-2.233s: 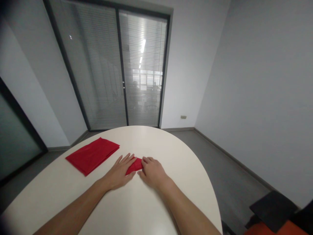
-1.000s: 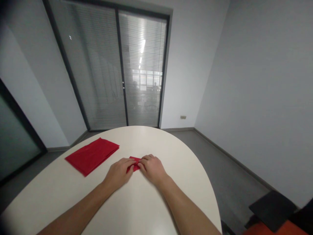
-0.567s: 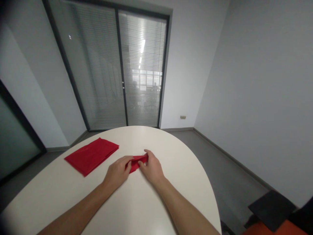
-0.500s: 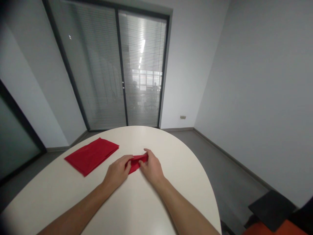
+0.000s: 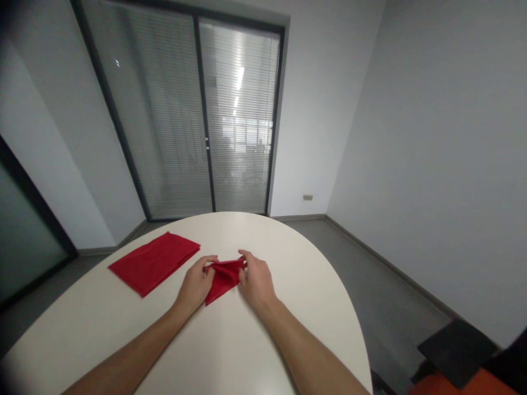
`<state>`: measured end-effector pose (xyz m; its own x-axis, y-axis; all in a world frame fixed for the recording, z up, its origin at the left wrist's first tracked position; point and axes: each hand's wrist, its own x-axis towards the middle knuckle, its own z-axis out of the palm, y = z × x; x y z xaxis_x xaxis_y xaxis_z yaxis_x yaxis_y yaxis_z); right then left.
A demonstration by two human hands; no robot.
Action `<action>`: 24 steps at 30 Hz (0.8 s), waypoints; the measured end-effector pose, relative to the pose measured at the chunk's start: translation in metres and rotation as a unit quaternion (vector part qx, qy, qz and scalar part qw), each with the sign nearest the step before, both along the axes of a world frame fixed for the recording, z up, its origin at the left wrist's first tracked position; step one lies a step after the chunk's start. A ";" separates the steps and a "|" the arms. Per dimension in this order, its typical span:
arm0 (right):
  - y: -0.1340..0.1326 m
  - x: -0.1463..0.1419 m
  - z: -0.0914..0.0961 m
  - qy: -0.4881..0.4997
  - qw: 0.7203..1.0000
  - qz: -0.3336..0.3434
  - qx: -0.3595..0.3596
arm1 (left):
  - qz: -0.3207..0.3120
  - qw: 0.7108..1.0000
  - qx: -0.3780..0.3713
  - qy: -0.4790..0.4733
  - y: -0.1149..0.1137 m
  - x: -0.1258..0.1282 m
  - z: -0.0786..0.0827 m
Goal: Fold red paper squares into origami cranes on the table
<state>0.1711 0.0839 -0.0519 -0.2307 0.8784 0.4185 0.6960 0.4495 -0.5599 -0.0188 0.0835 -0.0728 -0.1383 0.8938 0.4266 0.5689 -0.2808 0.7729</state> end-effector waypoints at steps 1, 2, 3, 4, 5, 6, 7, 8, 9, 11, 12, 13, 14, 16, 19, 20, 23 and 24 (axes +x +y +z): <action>0.000 0.000 0.000 -0.005 1.000 0.005 0.002 | -0.002 1.000 -0.010 -0.013 0.001 0.000 -0.001; 0.000 0.000 0.000 -0.011 1.000 0.011 0.005 | -0.003 1.000 -0.018 -0.023 0.002 0.000 -0.002; 0.000 -0.001 0.000 -0.018 1.000 0.019 0.009 | -0.005 0.999 -0.024 -0.032 0.003 -0.001 -0.003; 0.000 -0.001 0.000 -0.025 0.999 0.029 0.014 | -0.006 0.999 -0.026 -0.038 0.004 -0.001 -0.003; 0.000 -0.001 0.000 -0.032 0.999 0.040 0.019 | -0.008 0.999 -0.027 -0.043 0.004 -0.001 -0.004; -0.001 -0.002 0.000 -0.037 0.998 0.053 0.024 | -0.010 0.998 -0.027 -0.048 0.005 -0.002 -0.004; -0.001 -0.002 0.000 -0.041 0.997 0.065 0.027 | -0.013 0.998 -0.028 -0.053 0.006 -0.002 -0.004; -0.001 -0.002 0.000 -0.043 0.996 0.076 0.028 | -0.017 0.998 -0.030 -0.059 0.007 -0.003 -0.004; -0.001 -0.003 0.000 -0.044 0.995 0.086 0.028 | -0.022 0.997 -0.034 -0.065 0.008 -0.004 -0.004; -0.002 -0.003 0.000 -0.048 0.993 0.100 0.027 | -0.031 0.996 -0.045 -0.075 0.010 -0.007 -0.004; -0.002 -0.003 0.000 -0.049 0.993 0.105 0.027 | -0.036 0.995 -0.051 -0.081 0.011 -0.008 -0.003; -0.002 -0.003 0.000 -0.050 0.993 0.107 0.027 | -0.042 0.994 -0.057 -0.089 0.012 -0.009 -0.003; -0.002 -0.003 -0.001 -0.049 0.992 0.108 0.028 | -0.047 0.992 -0.063 -0.100 0.013 -0.010 -0.002; -0.002 -0.003 -0.002 -0.049 0.992 0.113 0.031 | -0.056 0.988 -0.072 -0.124 0.013 -0.012 -0.001; -0.002 -0.003 -0.004 -0.053 0.989 0.132 0.039 | -0.066 0.979 -0.088 -0.171 0.011 -0.013 0.001; -0.001 -0.003 -0.004 -0.055 0.988 0.141 0.043 | -0.070 0.975 -0.092 -0.188 0.010 -0.013 0.001; 0.000 -0.004 -0.006 -0.060 0.983 0.164 0.056 | -0.063 0.970 -0.085 -0.219 0.010 -0.013 0.003; 0.000 -0.004 -0.007 -0.062 0.982 0.170 0.060 | -0.055 0.972 -0.079 -0.216 0.011 -0.013 0.004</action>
<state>0.1670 0.0841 -0.0586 -0.5576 0.6877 0.4649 0.5534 0.7254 -0.4092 -0.0315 0.0944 -0.0693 -0.1732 0.9632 0.2053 0.1546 -0.1793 0.9716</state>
